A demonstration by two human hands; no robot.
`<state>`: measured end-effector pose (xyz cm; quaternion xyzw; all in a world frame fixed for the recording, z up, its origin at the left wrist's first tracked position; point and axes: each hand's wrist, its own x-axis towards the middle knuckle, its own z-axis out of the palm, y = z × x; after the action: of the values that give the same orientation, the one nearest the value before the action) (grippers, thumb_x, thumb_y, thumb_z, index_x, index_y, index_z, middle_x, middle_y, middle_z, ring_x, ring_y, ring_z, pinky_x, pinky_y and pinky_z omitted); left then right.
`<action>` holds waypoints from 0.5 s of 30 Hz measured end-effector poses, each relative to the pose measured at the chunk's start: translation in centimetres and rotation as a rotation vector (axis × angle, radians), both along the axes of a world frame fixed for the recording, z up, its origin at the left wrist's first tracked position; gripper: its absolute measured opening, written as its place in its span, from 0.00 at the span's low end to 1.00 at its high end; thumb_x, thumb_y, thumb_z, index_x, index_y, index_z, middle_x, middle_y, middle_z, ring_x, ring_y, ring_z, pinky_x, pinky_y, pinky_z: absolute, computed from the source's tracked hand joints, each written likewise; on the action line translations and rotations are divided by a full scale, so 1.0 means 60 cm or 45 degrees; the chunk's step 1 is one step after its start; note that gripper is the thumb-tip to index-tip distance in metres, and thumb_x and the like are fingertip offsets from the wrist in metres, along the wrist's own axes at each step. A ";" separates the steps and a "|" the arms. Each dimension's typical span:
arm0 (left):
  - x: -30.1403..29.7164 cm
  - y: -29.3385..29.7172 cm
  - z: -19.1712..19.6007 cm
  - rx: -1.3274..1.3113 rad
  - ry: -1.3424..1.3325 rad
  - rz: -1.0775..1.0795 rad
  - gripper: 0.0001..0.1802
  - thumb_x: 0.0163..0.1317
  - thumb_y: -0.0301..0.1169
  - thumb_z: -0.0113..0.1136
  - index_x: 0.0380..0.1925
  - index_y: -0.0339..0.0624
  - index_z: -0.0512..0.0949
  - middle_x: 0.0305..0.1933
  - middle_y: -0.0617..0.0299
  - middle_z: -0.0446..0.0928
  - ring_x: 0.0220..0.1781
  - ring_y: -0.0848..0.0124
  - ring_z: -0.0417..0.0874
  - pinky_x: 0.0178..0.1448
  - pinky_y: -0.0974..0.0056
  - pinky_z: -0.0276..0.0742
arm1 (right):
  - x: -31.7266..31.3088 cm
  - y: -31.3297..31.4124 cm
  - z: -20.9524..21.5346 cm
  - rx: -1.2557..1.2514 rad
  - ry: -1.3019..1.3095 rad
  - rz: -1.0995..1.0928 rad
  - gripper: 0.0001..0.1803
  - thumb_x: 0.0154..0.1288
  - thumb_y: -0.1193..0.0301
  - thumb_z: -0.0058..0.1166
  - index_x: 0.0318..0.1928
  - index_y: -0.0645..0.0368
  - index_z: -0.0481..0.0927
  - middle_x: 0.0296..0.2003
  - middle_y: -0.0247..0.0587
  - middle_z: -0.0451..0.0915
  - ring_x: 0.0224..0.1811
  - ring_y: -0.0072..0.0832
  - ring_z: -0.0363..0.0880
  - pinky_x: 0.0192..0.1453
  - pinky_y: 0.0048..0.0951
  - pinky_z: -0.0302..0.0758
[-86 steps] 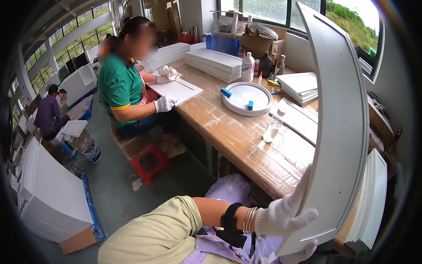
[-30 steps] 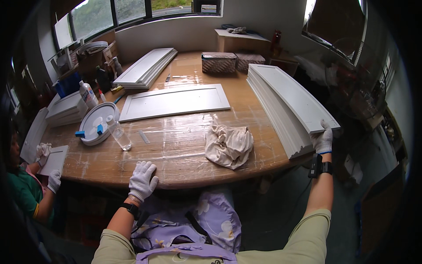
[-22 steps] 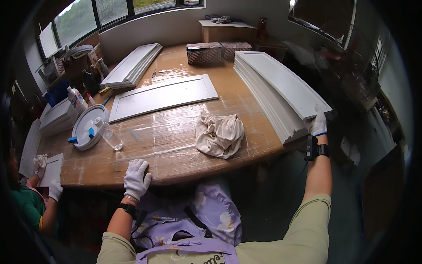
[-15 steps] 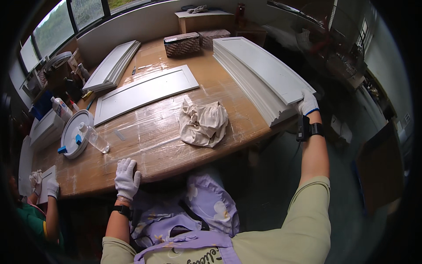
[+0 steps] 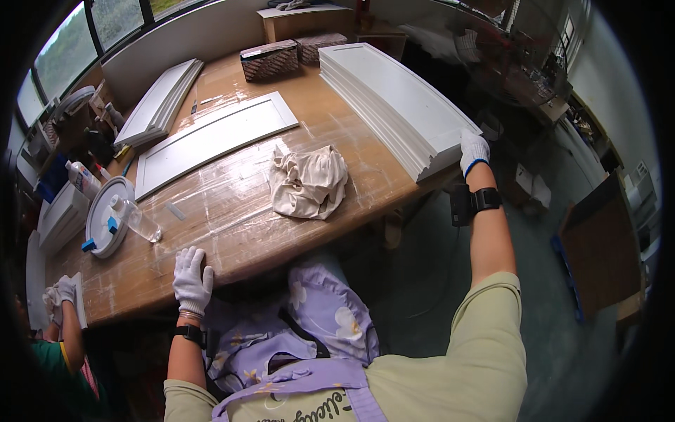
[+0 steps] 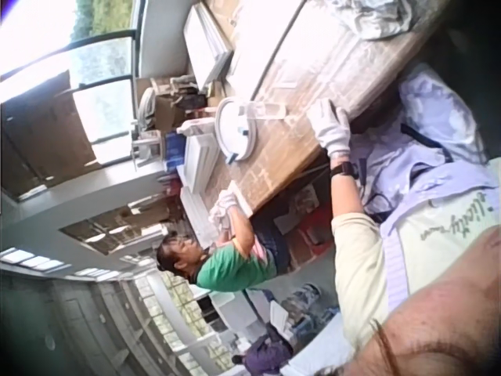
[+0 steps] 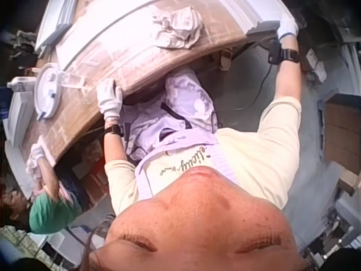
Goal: Cleaning and inspecting white furniture panels using a cloth and a scraper.
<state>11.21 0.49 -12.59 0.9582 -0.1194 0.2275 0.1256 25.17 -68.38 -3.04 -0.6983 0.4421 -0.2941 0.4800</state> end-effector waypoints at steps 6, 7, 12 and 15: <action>0.000 0.001 0.003 0.027 0.021 -0.001 0.24 0.57 0.36 0.58 0.53 0.41 0.73 0.60 0.47 0.70 0.65 0.46 0.66 0.72 0.48 0.56 | 0.000 0.107 -0.060 0.363 -0.164 0.286 0.25 0.58 0.57 0.53 0.50 0.64 0.74 0.42 0.45 0.78 0.39 0.33 0.77 0.39 0.36 0.74; 0.000 0.000 0.002 0.024 0.015 -0.005 0.24 0.57 0.37 0.58 0.53 0.41 0.73 0.60 0.48 0.70 0.65 0.46 0.66 0.72 0.48 0.56 | 0.003 0.120 -0.054 0.366 -0.164 0.289 0.25 0.58 0.57 0.53 0.50 0.64 0.74 0.42 0.45 0.78 0.39 0.33 0.77 0.39 0.36 0.74; -0.010 0.000 0.011 0.039 0.024 0.017 0.24 0.57 0.37 0.58 0.53 0.41 0.73 0.60 0.48 0.70 0.65 0.46 0.66 0.72 0.48 0.56 | 0.033 0.154 -0.038 0.335 0.100 0.123 0.36 0.62 0.48 0.42 0.56 0.71 0.69 0.57 0.62 0.71 0.58 0.46 0.72 0.59 0.41 0.69; -0.003 -0.009 0.005 0.004 0.008 -0.010 0.24 0.57 0.37 0.58 0.53 0.41 0.74 0.60 0.48 0.71 0.65 0.47 0.66 0.72 0.49 0.56 | 0.055 0.070 -0.071 0.249 0.228 0.050 0.40 0.62 0.44 0.40 0.57 0.70 0.68 0.58 0.62 0.70 0.60 0.46 0.71 0.61 0.41 0.68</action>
<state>11.04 -0.05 -12.30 0.9587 -0.1230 0.2238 0.1255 28.48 -64.21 -7.29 -0.6802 0.4960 -0.1763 0.5101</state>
